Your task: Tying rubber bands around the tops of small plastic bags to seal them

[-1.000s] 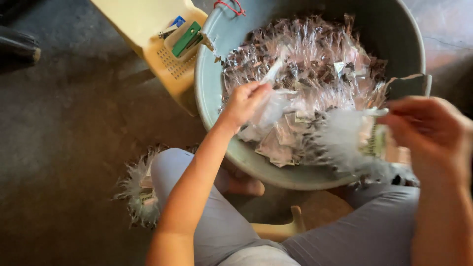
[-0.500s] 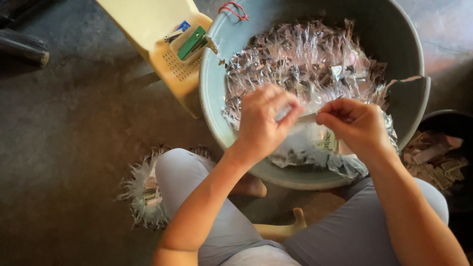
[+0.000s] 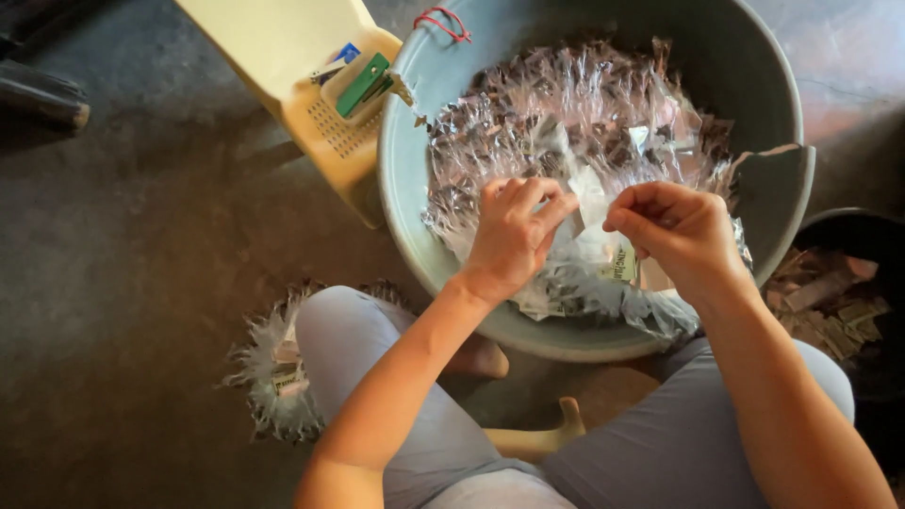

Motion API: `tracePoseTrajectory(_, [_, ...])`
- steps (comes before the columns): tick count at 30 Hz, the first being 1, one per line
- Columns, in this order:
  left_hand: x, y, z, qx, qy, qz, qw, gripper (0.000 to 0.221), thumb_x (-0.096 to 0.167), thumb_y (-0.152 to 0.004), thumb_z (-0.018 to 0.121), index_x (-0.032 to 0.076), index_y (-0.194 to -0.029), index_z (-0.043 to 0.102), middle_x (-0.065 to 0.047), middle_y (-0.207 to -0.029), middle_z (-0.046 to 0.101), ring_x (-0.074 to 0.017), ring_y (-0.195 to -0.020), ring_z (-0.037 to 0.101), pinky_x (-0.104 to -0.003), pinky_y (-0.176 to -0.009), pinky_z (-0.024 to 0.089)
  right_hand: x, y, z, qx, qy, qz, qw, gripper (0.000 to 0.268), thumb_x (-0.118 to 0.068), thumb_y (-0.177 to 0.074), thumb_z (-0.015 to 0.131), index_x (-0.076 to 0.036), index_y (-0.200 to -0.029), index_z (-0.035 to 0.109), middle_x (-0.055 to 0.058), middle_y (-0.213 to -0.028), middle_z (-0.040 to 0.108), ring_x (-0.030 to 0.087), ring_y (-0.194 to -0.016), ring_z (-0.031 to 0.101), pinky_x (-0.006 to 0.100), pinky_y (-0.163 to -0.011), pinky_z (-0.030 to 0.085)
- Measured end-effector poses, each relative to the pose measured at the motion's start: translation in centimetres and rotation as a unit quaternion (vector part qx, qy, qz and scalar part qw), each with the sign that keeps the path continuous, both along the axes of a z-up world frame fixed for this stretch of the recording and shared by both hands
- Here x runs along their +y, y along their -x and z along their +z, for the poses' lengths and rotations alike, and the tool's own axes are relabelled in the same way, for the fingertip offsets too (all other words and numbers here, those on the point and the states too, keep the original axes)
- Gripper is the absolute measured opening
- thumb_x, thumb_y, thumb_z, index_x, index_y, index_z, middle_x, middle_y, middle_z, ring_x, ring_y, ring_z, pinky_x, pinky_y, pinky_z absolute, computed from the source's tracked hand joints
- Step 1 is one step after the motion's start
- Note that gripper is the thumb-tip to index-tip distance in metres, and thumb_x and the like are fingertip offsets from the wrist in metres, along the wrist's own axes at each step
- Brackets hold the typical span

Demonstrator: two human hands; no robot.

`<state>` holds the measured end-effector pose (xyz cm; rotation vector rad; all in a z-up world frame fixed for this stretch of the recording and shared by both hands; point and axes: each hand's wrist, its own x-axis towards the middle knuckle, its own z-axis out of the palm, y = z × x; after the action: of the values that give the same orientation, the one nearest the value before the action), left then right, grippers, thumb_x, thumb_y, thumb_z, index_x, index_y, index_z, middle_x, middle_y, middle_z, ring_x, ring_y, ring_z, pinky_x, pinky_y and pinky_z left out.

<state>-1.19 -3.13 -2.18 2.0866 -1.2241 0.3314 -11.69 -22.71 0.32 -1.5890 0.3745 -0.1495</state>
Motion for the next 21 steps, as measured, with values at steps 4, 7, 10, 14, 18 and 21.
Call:
tracePoseTrajectory(4, [-0.7,-0.5,-0.6,-0.009,0.002,-0.001,1.000,0.033,0.000,-0.087,0.067,0.018,-0.115,0.070,0.004,-0.112,0.058,-0.0168,-0.100,0.054,-0.044,-0.107,0.032,-0.2,0.0,0.1,0.001,-0.012,0.001,1.000,0.010,0.004,-0.093,0.069,0.001,-0.102,0.071,0.007,-0.086,0.071,0.005,-0.062,0.049,0.015,-0.056,0.039])
tracePoseTrajectory(7, [-1.3,-0.9,-0.7,0.007,0.024,-0.041,0.999,0.023,0.002,-0.088,0.072,0.016,-0.106,0.076,0.002,-0.105,0.058,-0.0158,-0.096,0.053,-0.040,-0.103,0.036,-0.7,0.0,-0.1,-0.009,-0.033,0.017,0.999,0.009,0.003,-0.093,0.069,0.000,-0.102,0.070,0.006,-0.086,0.071,0.003,-0.062,0.048,0.014,-0.055,0.038])
tracePoseTrajectory(10, [-1.4,-1.0,-1.0,0.008,0.031,-0.061,0.998,0.006,0.015,-0.092,0.073,0.016,-0.097,0.076,0.004,-0.100,0.060,-0.0151,-0.093,0.051,-0.041,-0.100,0.035,-1.0,0.0,-0.4,-0.018,-0.018,0.011,1.000,0.010,0.004,-0.093,0.070,0.000,-0.103,0.070,0.007,-0.086,0.072,0.003,-0.061,0.049,0.014,-0.055,0.039])
tracePoseTrajectory(14, [-1.0,-2.7,-2.1,-0.004,0.040,-0.051,0.998,0.002,0.023,-0.096,0.071,0.022,-0.094,0.070,0.008,-0.090,0.065,-0.0129,-0.091,0.053,-0.037,-0.098,0.031,-1.7,-0.2,-0.3,-0.061,0.072,-0.036,0.995,0.023,0.008,-0.095,0.071,-0.001,-0.115,0.064,0.009,-0.091,0.070,0.006,-0.063,0.053,0.017,-0.054,0.041])
tracePoseTrajectory(18, [2.0,-6.3,2.1,-0.053,0.019,0.057,0.997,0.021,0.015,-0.088,0.082,0.019,-0.095,0.063,0.006,-0.090,0.060,-0.0146,-0.091,0.055,-0.039,-0.098,0.028,-1.9,0.0,0.4,-0.053,0.103,-0.091,0.989,0.014,0.009,-0.101,0.068,0.002,-0.111,0.062,0.011,-0.095,0.070,0.009,-0.073,0.061,0.017,-0.060,0.046])
tracePoseTrajectory(21, [3.7,-7.3,6.4,-0.074,-0.037,0.070,0.994,0.018,0.004,-0.092,0.069,0.013,-0.104,0.058,-0.001,-0.089,0.058,-0.0200,-0.081,0.059,-0.041,-0.092,0.034,-1.2,0.6,1.1,-0.034,0.114,-0.068,0.991,0.014,0.007,-0.099,0.070,0.001,-0.112,0.069,0.006,-0.091,0.068,0.007,-0.069,0.056,0.016,-0.062,0.045])
